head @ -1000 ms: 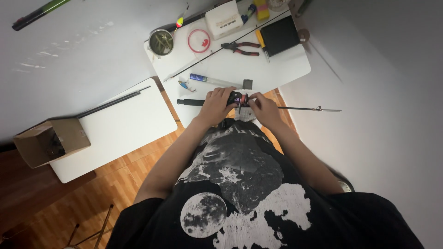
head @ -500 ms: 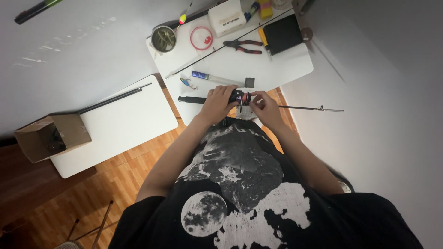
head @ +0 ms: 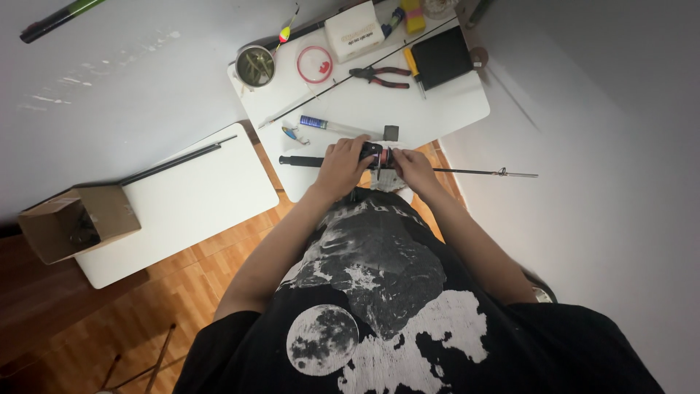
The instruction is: The person assembles a fishing reel by inserting a clear plastic tube into the spool and rotating it to secure the fit. They then manipulate the handle and other components of the reel while it rests on a white table.
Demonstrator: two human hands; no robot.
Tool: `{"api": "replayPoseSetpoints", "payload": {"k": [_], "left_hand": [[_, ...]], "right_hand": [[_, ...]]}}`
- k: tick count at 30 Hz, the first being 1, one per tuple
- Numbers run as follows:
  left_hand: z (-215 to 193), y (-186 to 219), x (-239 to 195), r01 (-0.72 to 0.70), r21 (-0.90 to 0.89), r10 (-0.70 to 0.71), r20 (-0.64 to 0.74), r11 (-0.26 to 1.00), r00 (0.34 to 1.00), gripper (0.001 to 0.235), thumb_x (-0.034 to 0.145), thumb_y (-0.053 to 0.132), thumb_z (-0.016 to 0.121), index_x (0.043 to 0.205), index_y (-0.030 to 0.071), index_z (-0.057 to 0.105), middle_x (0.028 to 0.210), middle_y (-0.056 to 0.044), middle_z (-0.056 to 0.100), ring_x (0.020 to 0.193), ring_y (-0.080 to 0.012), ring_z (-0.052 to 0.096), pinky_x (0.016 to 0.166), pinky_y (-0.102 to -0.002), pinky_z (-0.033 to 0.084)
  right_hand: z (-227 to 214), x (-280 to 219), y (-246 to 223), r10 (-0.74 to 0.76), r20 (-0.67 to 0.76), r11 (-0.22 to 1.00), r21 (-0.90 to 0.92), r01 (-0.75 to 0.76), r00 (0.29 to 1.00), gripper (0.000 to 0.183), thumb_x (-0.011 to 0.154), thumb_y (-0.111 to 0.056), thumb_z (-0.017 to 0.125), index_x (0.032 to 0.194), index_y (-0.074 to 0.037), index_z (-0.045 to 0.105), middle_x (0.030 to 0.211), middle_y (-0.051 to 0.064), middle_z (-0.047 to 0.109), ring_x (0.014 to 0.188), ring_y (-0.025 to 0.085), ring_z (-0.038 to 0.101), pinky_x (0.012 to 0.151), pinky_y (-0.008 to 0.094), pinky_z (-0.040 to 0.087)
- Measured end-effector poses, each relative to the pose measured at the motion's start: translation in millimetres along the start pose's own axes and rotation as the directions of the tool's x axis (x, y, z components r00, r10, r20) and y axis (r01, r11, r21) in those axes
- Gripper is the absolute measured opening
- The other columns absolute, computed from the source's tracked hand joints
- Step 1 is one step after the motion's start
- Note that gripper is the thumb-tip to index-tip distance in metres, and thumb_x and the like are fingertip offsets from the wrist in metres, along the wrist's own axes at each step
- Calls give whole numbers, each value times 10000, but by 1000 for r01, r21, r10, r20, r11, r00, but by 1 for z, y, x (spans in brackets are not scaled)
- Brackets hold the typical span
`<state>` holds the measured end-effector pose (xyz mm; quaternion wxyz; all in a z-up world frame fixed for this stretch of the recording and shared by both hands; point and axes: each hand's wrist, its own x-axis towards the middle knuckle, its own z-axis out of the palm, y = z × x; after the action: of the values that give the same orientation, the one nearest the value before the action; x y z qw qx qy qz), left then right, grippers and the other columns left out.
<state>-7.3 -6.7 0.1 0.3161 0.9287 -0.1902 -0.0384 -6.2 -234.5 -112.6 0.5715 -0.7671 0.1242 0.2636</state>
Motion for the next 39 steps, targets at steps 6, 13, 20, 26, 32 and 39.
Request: {"api": "replayPoseSetpoints", "payload": {"k": [6,13,20,26,32,39], "left_hand": [[-3,5,13,138,12,-139,39,990,990,370,1015,310,613,1285,70,532,955,-181,712,939,-397,668,845,-522,480],[-2,-4,24,215,41,-218,111,976,970,250,1098,340,560,1170,110,626,985,-142,740,1000,-385,682,881,-512,506],[-17,-9,5,-213,-51,209,-64,976,976,413,933,278,684,1294,96,602,1302,-145,634,1230,-360,582,1071,-481,410],[-30,-13,13,-222,-52,224,42,974,974,627,808,369,765,1336,74,602,1147,-158,677,1085,-362,621,1003,-473,412],[3,-34,13,14,-33,-13,27,999,1000,305,1018,384,675,1164,118,657,969,-105,737,960,-338,677,927,-466,476],[-2,-12,20,0,-149,-32,-215,989,976,309,1051,273,603,1282,67,607,1047,-119,731,983,-349,671,884,-478,498]], "right_hand": [[-4,-55,-54,-360,-109,933,-63,355,927,386,947,-175,655,1304,-56,571,1031,61,665,658,115,583,576,293,480],[-1,-56,-48,-342,-60,932,-150,330,938,412,953,-147,682,1350,-80,593,1076,56,708,702,111,641,618,297,514],[-4,-49,-45,-295,-46,941,-189,282,954,379,980,-195,683,1330,-73,603,1018,60,725,754,116,684,656,309,553],[-5,-43,-41,-308,-38,936,-189,296,951,354,980,-211,682,1297,-62,631,968,57,740,742,126,679,665,317,556],[-5,-47,-48,-265,-37,948,-191,253,964,356,977,-220,684,1292,-65,626,969,48,733,748,128,670,670,314,555],[-7,-47,-51,-286,-25,940,-202,275,958,350,974,-206,686,1299,-90,627,960,33,724,741,125,661,666,317,546]]}}
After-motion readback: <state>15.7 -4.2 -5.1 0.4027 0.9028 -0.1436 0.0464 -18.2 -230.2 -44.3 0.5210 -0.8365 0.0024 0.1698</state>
